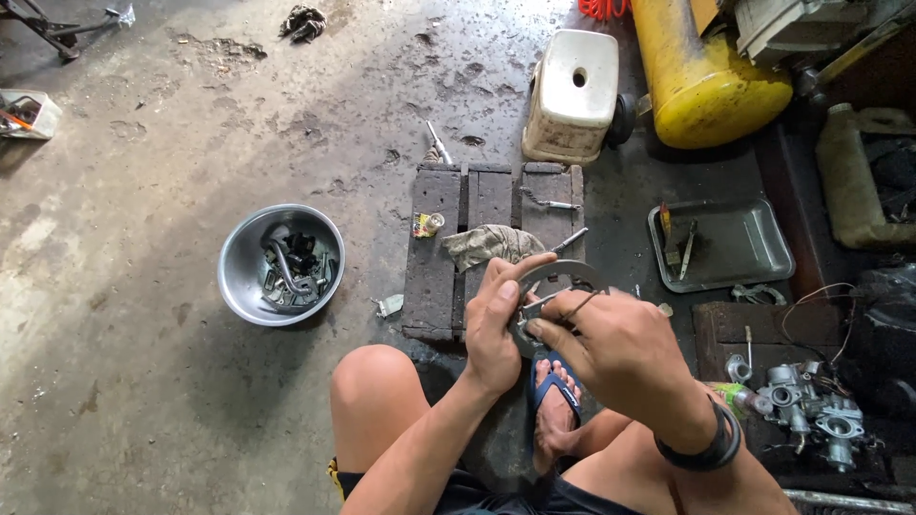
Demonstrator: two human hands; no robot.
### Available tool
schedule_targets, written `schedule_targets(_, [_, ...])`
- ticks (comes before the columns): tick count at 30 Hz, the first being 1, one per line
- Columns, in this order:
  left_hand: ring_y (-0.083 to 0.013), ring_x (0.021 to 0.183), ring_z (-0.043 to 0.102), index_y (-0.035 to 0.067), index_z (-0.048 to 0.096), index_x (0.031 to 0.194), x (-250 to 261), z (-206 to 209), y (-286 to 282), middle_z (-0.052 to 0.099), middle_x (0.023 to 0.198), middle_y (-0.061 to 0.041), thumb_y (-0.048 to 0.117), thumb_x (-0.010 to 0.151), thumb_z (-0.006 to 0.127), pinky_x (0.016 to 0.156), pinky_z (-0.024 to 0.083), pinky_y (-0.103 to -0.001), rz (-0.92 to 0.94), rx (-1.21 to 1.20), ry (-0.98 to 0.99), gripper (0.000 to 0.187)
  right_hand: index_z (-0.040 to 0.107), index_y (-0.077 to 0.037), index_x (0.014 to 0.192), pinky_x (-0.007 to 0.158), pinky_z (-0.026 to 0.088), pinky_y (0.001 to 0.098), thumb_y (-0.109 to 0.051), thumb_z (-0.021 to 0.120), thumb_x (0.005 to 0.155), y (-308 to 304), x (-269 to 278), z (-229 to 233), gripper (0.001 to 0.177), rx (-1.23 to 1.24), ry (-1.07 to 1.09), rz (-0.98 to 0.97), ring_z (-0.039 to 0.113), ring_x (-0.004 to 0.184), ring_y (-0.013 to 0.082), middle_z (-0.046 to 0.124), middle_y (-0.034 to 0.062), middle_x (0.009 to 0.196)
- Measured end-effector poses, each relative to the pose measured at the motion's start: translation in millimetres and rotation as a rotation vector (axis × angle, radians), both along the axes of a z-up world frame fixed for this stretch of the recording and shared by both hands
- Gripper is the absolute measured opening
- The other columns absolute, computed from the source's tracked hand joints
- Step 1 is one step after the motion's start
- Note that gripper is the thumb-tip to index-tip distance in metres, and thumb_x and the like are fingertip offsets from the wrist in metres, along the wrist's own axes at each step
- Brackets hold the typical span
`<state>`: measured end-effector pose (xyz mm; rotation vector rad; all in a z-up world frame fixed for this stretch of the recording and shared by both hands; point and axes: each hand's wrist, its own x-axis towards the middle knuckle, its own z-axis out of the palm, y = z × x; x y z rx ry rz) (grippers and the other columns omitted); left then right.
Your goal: A person uses a small metal pick to scrape and clean debris from a circular motorcycle component.
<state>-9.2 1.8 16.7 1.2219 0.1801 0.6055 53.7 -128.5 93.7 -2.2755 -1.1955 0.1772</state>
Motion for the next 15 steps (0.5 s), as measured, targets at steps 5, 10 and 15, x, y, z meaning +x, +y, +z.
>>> schedule_targets(5, [-0.0136,0.087,0.040,0.000,0.064,0.133,-9.4,8.8,9.5,0.044,0.096,-0.004,0.021,0.105,0.033,0.084,0.036,-0.028,-0.092,0.088,-0.014,0.046,0.075,-0.017,0.086,0.102,0.042,0.0527,-0.025,0.076,0.084,5.8,-8.4,8.0,0.008,0.005,-0.301,-0.031,0.068,0.066,0.0154,0.076,-0.0046,0.079])
schedule_targets(10, [-0.0128,0.087,0.044,0.001,0.063,0.133,-6.7,5.8,16.4,0.045,0.099,-0.004,0.026,0.105,0.033,0.085,0.037,-0.028,-0.091,0.001,-0.022,0.048,0.076,-0.014,0.092,0.099,0.040,0.0386,-0.019,0.079,0.081,1.0,-5.0,14.6,0.013,0.095,-0.154,-0.009,0.067,0.078,0.0125,0.077,-0.0056,0.089])
schedule_targets(15, [-0.0070,0.089,0.051,-0.006,0.059,0.135,-3.3,2.3,16.3,0.045,0.104,-0.003,0.020,0.105,0.034,0.085,0.046,-0.022,-0.111,-0.293,-0.087,0.047,0.075,-0.007,0.088,0.100,0.050,0.0408,-0.008,0.080,0.072,5.0,-8.5,1.9,0.017,0.250,-0.076,-0.009,0.069,0.070,0.0124,0.078,-0.0021,0.085])
